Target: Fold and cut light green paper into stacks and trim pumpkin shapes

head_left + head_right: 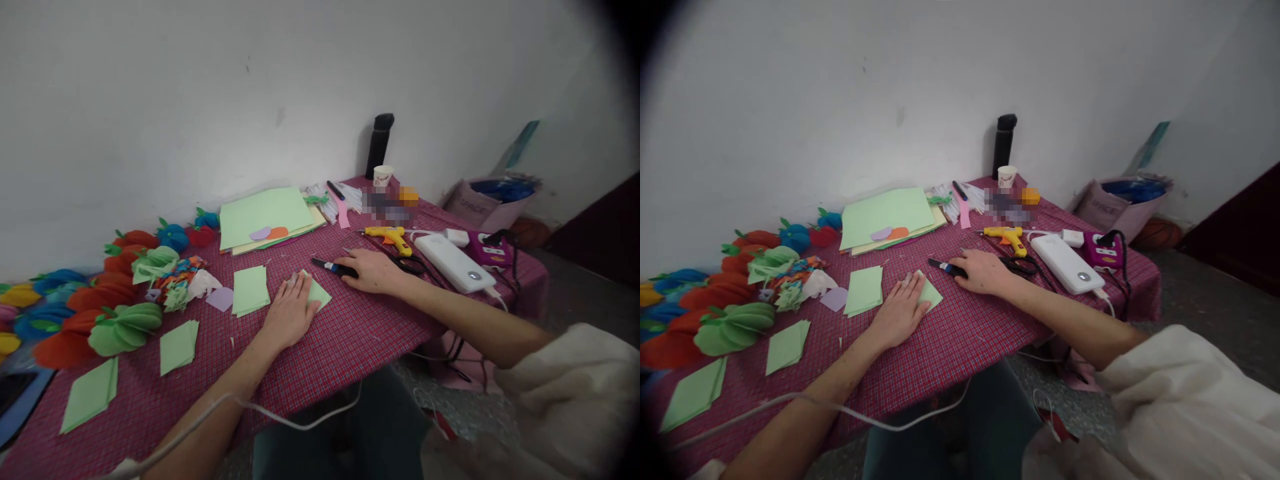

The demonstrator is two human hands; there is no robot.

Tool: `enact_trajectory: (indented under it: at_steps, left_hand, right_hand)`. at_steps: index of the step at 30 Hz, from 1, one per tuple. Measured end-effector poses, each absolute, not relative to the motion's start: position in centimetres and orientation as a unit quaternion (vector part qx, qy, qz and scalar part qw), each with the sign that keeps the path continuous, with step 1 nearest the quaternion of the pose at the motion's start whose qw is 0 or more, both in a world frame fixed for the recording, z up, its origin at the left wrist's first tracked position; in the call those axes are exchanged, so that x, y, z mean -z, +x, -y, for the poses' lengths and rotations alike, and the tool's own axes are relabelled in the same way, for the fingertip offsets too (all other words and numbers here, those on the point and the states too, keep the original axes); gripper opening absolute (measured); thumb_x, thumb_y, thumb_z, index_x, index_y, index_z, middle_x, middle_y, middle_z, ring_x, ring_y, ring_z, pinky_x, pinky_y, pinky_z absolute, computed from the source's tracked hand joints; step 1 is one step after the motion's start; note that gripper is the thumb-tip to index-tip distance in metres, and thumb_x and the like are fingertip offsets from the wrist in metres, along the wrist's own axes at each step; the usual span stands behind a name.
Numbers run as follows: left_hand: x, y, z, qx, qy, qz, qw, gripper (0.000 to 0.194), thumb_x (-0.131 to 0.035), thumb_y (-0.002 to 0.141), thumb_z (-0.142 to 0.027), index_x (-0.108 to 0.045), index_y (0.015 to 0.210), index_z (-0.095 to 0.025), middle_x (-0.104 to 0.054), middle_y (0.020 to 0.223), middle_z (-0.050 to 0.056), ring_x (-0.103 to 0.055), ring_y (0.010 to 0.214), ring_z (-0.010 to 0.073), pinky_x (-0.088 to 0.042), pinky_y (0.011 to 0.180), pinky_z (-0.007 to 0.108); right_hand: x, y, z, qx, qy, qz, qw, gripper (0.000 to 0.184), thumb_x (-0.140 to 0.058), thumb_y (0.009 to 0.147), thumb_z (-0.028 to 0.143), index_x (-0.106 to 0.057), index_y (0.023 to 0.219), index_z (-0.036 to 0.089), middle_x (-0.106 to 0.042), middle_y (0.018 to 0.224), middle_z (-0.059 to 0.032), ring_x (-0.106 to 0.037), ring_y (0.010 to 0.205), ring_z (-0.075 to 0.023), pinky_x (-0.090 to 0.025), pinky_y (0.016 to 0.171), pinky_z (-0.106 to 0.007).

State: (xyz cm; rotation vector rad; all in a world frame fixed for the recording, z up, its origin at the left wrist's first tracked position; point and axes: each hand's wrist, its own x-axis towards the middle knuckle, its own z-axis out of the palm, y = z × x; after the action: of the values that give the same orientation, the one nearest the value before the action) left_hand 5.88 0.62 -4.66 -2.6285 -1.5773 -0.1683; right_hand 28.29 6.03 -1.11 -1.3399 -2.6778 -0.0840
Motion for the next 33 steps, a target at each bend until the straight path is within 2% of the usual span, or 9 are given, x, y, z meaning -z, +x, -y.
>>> enact_trajectory:
  at_steps: [4, 7, 11, 16, 20, 24, 27, 30, 33]
  left_hand:
    - [4.6, 5.8, -0.5, 0.068, -0.854, 0.515, 0.035, 0.056, -0.018, 0.085, -0.043, -0.014, 0.133, -0.014, -0.020, 0.138, 0.009, -0.014, 0.127, 0.0191, -0.016, 0.102, 0.039]
    - [4.7, 5.8, -0.4, 0.078, -0.851, 0.518, 0.034, 0.056, -0.018, 0.085, -0.042, -0.012, 0.133, -0.013, -0.021, 0.138, 0.009, -0.014, 0.127, 0.0187, -0.016, 0.102, 0.038]
    - [4.8, 5.8, -0.3, 0.081, -0.851, 0.518, 0.035, 0.052, -0.019, 0.085, -0.041, -0.019, 0.132, -0.017, -0.023, 0.138, 0.008, -0.016, 0.127, 0.0194, -0.016, 0.102, 0.039]
    - [4.9, 5.7, -0.4, 0.082, -0.851, 0.518, 0.036, 0.050, -0.019, 0.085, -0.041, -0.024, 0.130, -0.021, -0.021, 0.139, 0.006, -0.017, 0.127, 0.0201, -0.015, 0.102, 0.039]
    - [5.0, 5.7, -0.4, 0.082, -0.848, 0.523, 0.030, 0.050, -0.020, 0.085, -0.041, -0.023, 0.130, -0.022, -0.020, 0.139, 0.005, -0.016, 0.127, 0.0204, -0.014, 0.102, 0.039]
    - [4.4, 6.0, 0.2, 0.104, -0.846, 0.521, 0.032, 0.050, -0.024, 0.084, -0.041, -0.022, 0.131, -0.022, -0.024, 0.137, 0.005, -0.021, 0.125, 0.0208, -0.016, 0.101, 0.040]
    - [2.8, 6.1, 0.6, 0.133, -0.848, 0.511, 0.046, 0.044, -0.026, 0.084, -0.039, -0.037, 0.123, -0.022, -0.036, 0.131, 0.006, -0.030, 0.120, 0.0211, -0.019, 0.098, 0.040]
    - [0.7, 5.0, 0.5, 0.174, -0.815, 0.550, 0.061, 0.036, -0.028, 0.084, -0.027, -0.048, 0.113, -0.020, -0.052, 0.115, 0.006, -0.044, 0.106, 0.0196, -0.029, 0.090, 0.036]
    - [-0.6, 3.1, -0.2, 0.192, -0.761, 0.614, 0.082, 0.031, -0.035, 0.078, -0.017, -0.056, 0.101, -0.020, -0.060, 0.098, 0.006, -0.050, 0.094, 0.0204, -0.033, 0.082, 0.035]
  right_hand:
    - [0.2, 27.9, -6.3, 0.058, -0.463, 0.881, 0.073, 0.038, -0.044, 0.079, 0.036, -0.051, 0.112, 0.018, -0.054, 0.092, -0.0115, -0.047, 0.087, -0.0223, -0.033, 0.074, -0.033]
    - [-0.3, 27.0, -5.4, 0.056, -0.397, 0.912, 0.082, 0.031, -0.039, 0.081, 0.020, -0.055, 0.107, 0.019, -0.054, 0.097, -0.0100, -0.045, 0.091, -0.0202, -0.032, 0.079, -0.034]
    - [0.5, 26.1, -2.8, 0.019, -0.297, 0.952, 0.070, 0.038, -0.038, 0.077, 0.008, -0.051, 0.112, 0.016, -0.054, 0.104, -0.0088, -0.044, 0.095, -0.0173, -0.032, 0.084, -0.031]
    - [1.9, 26.6, -0.3, 0.017, -0.306, 0.951, 0.044, 0.043, -0.036, 0.077, 0.008, -0.046, 0.118, 0.016, -0.050, 0.113, -0.0110, -0.041, 0.102, -0.0198, -0.033, 0.085, -0.035]
    - [0.8, 27.0, -0.1, -0.023, -0.286, 0.958, 0.027, 0.034, -0.039, 0.078, 0.012, -0.055, 0.107, 0.019, -0.056, 0.106, -0.0079, -0.046, 0.097, -0.0191, -0.033, 0.085, -0.034]
    - [-0.7, 26.4, -1.5, -0.072, -0.327, 0.939, 0.083, 0.030, -0.039, 0.078, 0.016, -0.059, 0.100, 0.018, -0.060, 0.097, -0.0063, -0.052, 0.090, -0.0161, -0.035, 0.082, -0.029]
    - [-1.2, 25.1, -3.4, -0.109, -0.402, 0.900, 0.132, 0.029, -0.037, 0.080, 0.022, -0.059, 0.099, 0.020, -0.063, 0.090, -0.0034, -0.056, 0.080, -0.0138, -0.038, 0.073, -0.024]
    - [-1.5, 23.3, -5.6, -0.126, -0.431, 0.882, 0.144, 0.028, -0.039, 0.078, 0.027, -0.059, 0.097, 0.021, -0.064, 0.086, -0.0013, -0.057, 0.075, -0.0130, -0.038, 0.066, -0.021]
    - [-1.8, 21.0, -7.7, -0.123, -0.434, 0.888, 0.088, 0.030, -0.039, 0.077, 0.028, -0.059, 0.097, 0.019, -0.063, 0.093, -0.0027, -0.056, 0.080, -0.0133, -0.037, 0.064, -0.020]
